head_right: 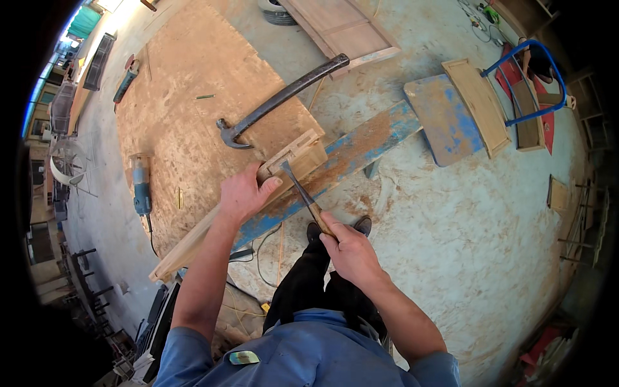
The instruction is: The person uses a handheld router to shape a wooden frame, then hammers a small wooden piece into place, and finally uses a chisel to carve a recess for a metal hinge. The person positions the hinge into the carved recess.
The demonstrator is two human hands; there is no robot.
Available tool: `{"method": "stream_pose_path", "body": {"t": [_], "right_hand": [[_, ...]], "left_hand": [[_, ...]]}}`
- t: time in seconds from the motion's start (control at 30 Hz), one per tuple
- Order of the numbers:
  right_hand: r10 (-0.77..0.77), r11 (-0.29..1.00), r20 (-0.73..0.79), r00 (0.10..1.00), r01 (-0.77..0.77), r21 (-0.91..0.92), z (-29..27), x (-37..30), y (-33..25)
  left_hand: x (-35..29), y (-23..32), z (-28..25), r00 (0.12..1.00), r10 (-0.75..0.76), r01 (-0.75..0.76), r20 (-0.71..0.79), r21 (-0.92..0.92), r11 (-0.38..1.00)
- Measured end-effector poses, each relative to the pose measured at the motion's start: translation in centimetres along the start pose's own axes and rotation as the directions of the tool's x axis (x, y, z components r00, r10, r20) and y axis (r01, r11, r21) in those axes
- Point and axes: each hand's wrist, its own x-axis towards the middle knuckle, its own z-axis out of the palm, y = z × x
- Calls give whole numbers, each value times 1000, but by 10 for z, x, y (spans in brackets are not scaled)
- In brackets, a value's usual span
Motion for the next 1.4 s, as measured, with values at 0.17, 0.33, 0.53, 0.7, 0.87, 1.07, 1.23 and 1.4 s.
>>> {"method": "stream_pose_path", "body": {"t": [0.17,0.33,0.53,0.7,0.87,1.07,1.23,1.4], "right_hand": [[8,991,75,997,2,-130,-6,2,-19],[24,994,69,997,-16,-111,-1,4,-28],[-134,991,-105,985,132,-18,39,5,14],[-152,967,-83,985,131,-218,28,5,16],[-190,941,-169,967,130,-313,8,8,18],[-65,984,-33,997,59,-166,-4,1,-4],[30,987,5,1000,-29,-160,-9,2,-27],[-119,987,-84,989,109,-117,7,9,-8]], "left_hand": [[6,3,1,999,-20,20,33,-3,1000],[10,-2,5,999,-22,21,43,24,999],[9,5,5,1000,25,-25,-15,3,1000],[10,-1,10,999,-2,3,-33,28,1000],[13,-1,7,1000,5,-6,13,71,997],[13,0,7,1000,-10,8,19,73,997],[12,3,6,1000,-19,19,-1,61,998],[11,2,9,998,2,-1,-61,17,1000]]}}
